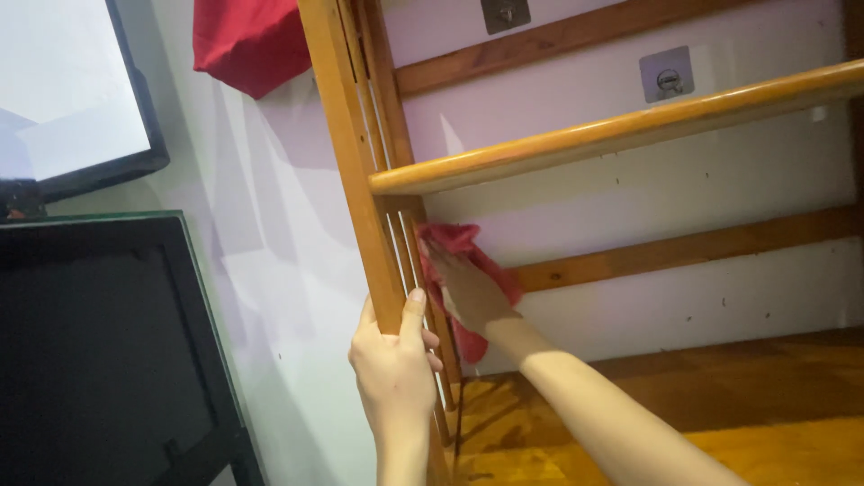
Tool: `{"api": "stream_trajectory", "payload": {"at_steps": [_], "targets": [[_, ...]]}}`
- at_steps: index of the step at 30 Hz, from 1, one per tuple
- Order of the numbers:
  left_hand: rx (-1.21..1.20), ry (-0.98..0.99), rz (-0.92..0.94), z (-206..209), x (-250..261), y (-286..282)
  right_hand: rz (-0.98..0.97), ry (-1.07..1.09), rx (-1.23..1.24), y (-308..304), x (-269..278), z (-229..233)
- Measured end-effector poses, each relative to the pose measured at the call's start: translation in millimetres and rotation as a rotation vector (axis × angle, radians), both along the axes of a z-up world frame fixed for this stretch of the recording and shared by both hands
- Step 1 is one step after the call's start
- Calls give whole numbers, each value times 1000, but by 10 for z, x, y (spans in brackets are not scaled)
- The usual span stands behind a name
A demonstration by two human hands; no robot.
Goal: Wiping down wooden bookshelf shelves with a red cloth.
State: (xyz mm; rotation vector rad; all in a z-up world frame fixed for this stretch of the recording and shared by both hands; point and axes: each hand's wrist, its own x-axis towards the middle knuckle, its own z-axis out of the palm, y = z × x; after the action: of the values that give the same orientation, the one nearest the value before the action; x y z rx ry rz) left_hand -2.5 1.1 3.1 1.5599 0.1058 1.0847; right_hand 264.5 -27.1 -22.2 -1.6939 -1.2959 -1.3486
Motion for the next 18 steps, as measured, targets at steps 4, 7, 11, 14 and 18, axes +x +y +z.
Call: {"api": "stream_trajectory", "payload": {"at_steps": [4,7,11,14,18], "targets": [[-33,-21,-18,2,35,15,-154,78,-25,121,-96,315],[-40,16,-7,-36,64,5,-213,142,-9,178,30,197],[2,-56,-17,-53,88,47,-173,180,-47,165,83,41],[5,-62,-22,-86,119,64,-170,148,-177,44,379,-268],[23,-85,-2,-111,157,61,-135,556,-452,-226,112,-570]]}}
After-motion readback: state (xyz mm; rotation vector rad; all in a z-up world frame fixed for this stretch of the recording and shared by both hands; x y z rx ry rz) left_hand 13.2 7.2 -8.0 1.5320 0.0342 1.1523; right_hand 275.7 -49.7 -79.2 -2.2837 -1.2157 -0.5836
